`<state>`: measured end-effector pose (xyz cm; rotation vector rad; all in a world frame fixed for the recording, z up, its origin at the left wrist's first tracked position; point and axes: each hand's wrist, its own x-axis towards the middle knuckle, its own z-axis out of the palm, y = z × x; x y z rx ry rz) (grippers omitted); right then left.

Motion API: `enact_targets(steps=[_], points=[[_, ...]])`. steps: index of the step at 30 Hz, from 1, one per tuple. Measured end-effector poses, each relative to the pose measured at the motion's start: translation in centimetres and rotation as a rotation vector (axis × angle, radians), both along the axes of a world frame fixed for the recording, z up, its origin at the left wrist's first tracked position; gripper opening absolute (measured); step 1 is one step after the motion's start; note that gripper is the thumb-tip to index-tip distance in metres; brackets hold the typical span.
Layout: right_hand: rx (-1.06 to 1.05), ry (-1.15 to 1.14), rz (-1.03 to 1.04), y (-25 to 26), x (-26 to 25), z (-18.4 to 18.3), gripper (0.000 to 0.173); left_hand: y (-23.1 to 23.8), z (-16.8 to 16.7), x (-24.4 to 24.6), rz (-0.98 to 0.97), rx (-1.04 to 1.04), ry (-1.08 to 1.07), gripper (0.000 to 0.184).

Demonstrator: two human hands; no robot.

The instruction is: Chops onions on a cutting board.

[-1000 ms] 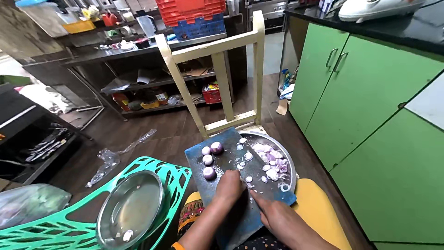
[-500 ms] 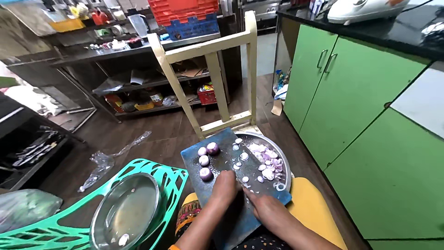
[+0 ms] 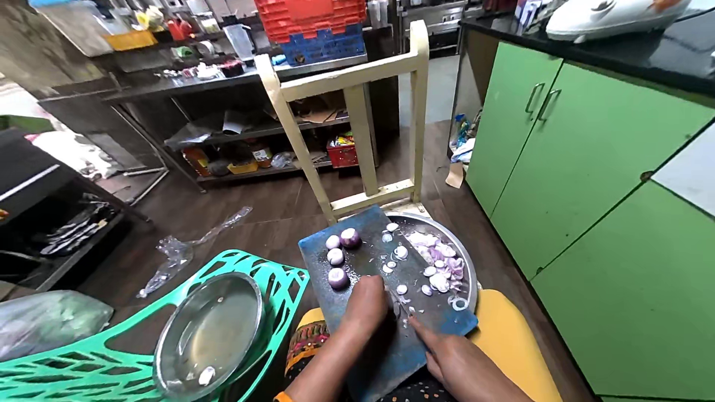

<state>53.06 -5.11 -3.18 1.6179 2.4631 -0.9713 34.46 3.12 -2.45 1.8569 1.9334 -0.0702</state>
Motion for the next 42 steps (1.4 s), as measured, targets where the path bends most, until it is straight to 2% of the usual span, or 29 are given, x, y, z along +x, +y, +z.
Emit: enact_targets(steps=[7,10,13,17,22,25,28,33,36,39,42], points=[[0.016,-0.051,-0.018,2.2,-1.8,-1.7,0.062,-0.1,0.3,0.4,-0.014,0.021,0.011,0.021],[-0.028,-0.04,-0.006,0.5,-0.2,-0.5,0.065,-0.1,-0.2,-0.3,0.021,0.01,-0.023,0.02],[0.015,0.025,-0.005,0.9,-1.1,0.3,0.061,-0.3,-0.4,-0.2,0.025,0.037,-0.012,0.016],[0.013,-0.041,-0.011,2.9,-2.4,-1.5,0.059,-0.2,-0.2,0.3,0.017,0.033,-0.002,0.017],[-0.032,-0.027,0.013,0.2,0.1,-0.3,0.065,-0.3,-0.6,-0.7,0.04,0.024,-0.079,0.018],[0.001,0.018,0.004,0.9,-1.2,0.1,0.062,-0.7,-0.6,-0.2,0.028,0.039,-0.043,0.015],[0.019,-0.024,-0.014,2.5,-2.5,-1.5,0.06,-0.5,-0.4,0.4,0.025,0.046,-0.016,0.016],[-0.033,-0.041,0.017,0.2,0.1,-0.8,0.065,-0.6,-0.7,-0.4,0.039,0.041,-0.057,0.016],[-0.004,0.026,0.006,0.5,-0.7,0.0,0.063,-0.7,-0.9,-0.2,0.032,0.058,-0.039,0.014],[0.016,-0.011,0.0,2.8,-2.5,-1.0,0.06,-0.4,-0.4,0.3,0.03,0.063,-0.012,0.012],[0.01,-0.049,0.012,2.0,-1.8,-1.9,0.062,-0.6,-0.4,0.0,0.036,0.033,-0.019,0.012]])
